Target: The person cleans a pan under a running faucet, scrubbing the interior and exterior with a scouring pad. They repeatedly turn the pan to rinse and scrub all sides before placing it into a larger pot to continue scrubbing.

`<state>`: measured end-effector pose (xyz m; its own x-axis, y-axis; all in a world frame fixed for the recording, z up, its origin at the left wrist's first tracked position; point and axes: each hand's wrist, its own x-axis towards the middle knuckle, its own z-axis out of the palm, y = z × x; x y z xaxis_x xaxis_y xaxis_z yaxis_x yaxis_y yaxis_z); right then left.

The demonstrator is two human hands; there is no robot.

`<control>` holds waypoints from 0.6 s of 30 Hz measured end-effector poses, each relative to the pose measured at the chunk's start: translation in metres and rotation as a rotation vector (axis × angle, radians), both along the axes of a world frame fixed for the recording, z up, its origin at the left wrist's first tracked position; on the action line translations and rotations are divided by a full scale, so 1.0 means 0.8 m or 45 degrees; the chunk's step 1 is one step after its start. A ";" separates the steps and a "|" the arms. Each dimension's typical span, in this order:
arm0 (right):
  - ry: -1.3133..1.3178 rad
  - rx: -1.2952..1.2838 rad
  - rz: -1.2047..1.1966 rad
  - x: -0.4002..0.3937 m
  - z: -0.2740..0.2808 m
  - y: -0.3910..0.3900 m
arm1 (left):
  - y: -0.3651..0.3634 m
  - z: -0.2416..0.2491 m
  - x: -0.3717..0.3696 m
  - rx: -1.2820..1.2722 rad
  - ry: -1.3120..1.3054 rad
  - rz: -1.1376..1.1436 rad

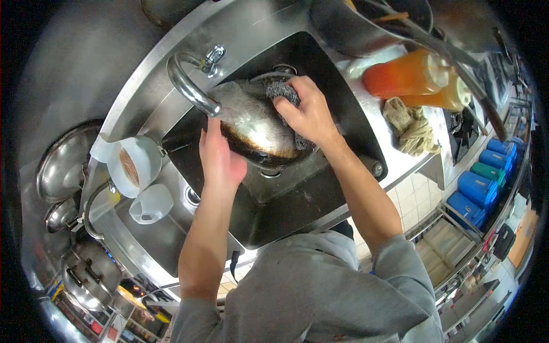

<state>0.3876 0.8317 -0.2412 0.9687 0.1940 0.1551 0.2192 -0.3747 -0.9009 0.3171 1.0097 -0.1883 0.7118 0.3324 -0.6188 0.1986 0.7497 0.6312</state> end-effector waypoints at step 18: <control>0.245 0.118 -0.254 -0.072 0.007 -0.062 | -0.038 0.011 0.100 0.532 0.007 -0.851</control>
